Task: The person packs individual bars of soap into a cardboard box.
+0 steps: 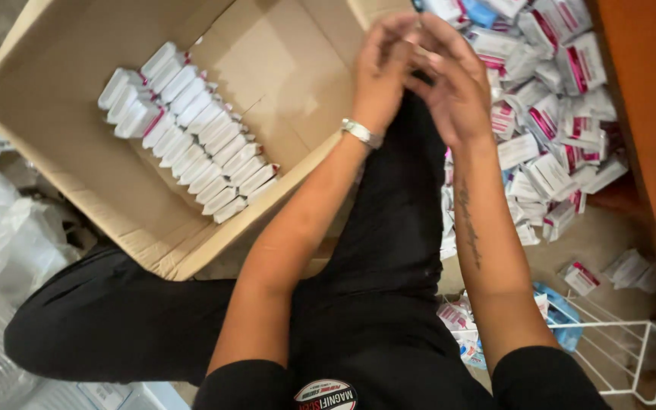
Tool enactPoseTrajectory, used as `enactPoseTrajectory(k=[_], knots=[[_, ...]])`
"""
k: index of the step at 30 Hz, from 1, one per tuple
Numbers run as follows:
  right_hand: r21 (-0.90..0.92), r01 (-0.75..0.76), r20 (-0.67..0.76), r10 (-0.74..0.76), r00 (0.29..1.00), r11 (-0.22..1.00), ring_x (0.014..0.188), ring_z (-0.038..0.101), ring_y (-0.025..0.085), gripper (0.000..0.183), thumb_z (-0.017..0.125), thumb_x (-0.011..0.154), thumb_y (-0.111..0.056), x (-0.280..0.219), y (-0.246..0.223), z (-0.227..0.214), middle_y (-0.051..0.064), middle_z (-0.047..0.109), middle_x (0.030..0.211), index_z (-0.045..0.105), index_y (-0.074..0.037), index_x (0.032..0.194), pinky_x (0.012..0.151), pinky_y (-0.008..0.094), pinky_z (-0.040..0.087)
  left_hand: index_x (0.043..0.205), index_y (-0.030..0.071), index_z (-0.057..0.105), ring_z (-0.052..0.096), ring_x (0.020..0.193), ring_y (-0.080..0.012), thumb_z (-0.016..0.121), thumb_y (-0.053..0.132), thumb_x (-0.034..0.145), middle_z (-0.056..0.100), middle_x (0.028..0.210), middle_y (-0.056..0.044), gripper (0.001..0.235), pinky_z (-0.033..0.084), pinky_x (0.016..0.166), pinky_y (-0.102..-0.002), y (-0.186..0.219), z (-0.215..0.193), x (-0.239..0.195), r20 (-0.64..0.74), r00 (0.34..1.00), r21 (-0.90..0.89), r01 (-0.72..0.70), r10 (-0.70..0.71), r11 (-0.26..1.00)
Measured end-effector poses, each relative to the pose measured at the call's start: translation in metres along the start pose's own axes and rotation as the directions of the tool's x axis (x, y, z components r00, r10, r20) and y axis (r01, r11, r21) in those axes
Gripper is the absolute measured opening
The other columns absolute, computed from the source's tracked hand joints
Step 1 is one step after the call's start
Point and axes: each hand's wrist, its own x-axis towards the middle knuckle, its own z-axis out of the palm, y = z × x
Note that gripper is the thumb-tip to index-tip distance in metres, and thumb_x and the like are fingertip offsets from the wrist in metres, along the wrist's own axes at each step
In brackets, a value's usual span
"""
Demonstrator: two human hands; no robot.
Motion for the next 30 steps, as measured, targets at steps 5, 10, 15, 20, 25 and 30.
enactPoseTrajectory(k=[5, 10, 15, 20, 25, 30], knots=[[0.061, 0.037, -0.171, -0.026, 0.985, 0.997, 0.125, 0.065, 0.02, 0.052, 0.059, 0.104, -0.009, -0.041, -0.011, -0.068, 0.009, 0.064, 0.14, 0.047, -0.002, 0.154, 0.104, 0.038, 0.057, 0.123, 0.009, 0.067, 0.066, 0.108, -0.0185, 0.066, 0.004, 0.097, 0.068, 0.115, -0.006, 0.026, 0.055, 0.099, -0.032, -0.003, 0.063, -0.027, 0.126, 0.956, 0.439, -0.293, 0.265, 0.849], [0.076, 0.075, -0.31, -0.049, 0.95, 0.994, 0.113, 0.067, 0.017, 0.042, 0.057, 0.102, -0.006, -0.068, -0.001, -0.121, 0.007, 0.068, 0.125, 0.056, -0.005, 0.144, 0.096, 0.036, 0.06, 0.123, 0.007, 0.065, 0.068, 0.109, -0.0169, 0.067, 0.007, 0.097, 0.07, 0.117, -0.007, 0.026, 0.056, 0.096, -0.032, -0.067, 0.088, -0.04, 0.292, 0.952, 0.253, -0.167, 0.089, 0.953], [-0.208, 0.019, -0.493, -0.122, 0.862, 0.978, 0.106, 0.065, 0.013, 0.032, 0.057, 0.101, -0.003, -0.091, 0.074, -0.215, 0.003, 0.068, 0.119, 0.063, -0.005, 0.133, 0.091, 0.029, 0.057, 0.125, 0.003, 0.065, 0.067, 0.107, -0.0187, 0.067, 0.009, 0.098, 0.07, 0.115, -0.011, 0.027, 0.056, 0.093, -0.033, -0.227, 0.081, -0.059, 0.318, 0.928, 0.232, 0.125, -0.196, 0.965], [-0.558, -0.149, -0.508, -0.193, 0.84, 0.817, 0.103, 0.065, 0.015, 0.029, 0.059, 0.1, 0.001, -0.102, 0.129, -0.241, 0.005, 0.067, 0.117, 0.067, -0.002, 0.128, 0.091, 0.03, 0.058, 0.129, 0.0, 0.064, 0.068, 0.109, -0.0223, 0.06, 0.017, 0.106, 0.071, 0.122, -0.015, 0.028, 0.056, 0.093, -0.036, -0.306, 0.056, -0.075, 0.359, 0.823, 0.029, 0.461, -0.439, 0.887], [-0.825, -0.149, -0.318, -0.231, 0.919, 0.546, 0.116, 0.062, 0.034, 0.058, 0.076, 0.077, -0.009, -0.096, 0.155, -0.23, 0.018, 0.063, 0.123, 0.05, 0.003, 0.128, 0.097, 0.041, 0.048, 0.137, 0.002, 0.058, 0.064, 0.117, -0.0223, 0.059, 0.02, 0.103, 0.068, 0.126, -0.014, 0.038, 0.052, 0.1, -0.036, -0.302, 0.053, -0.07, 0.275, 0.861, 0.24, 0.37, -0.429, 0.897], [-0.944, -0.106, -0.197, -0.281, 0.939, 0.311, 0.122, 0.062, 0.039, 0.039, 0.072, 0.096, -0.019, -0.093, 0.156, -0.238, 0.021, 0.065, 0.129, 0.061, 0.001, 0.128, 0.107, 0.045, 0.048, 0.136, 0.004, 0.06, 0.062, 0.123, -0.0243, 0.061, 0.022, 0.102, 0.067, 0.131, -0.015, 0.039, 0.049, 0.106, -0.036, -0.276, 0.057, -0.073, 0.256, 0.893, 0.35, 0.27, -0.369, 0.897]])
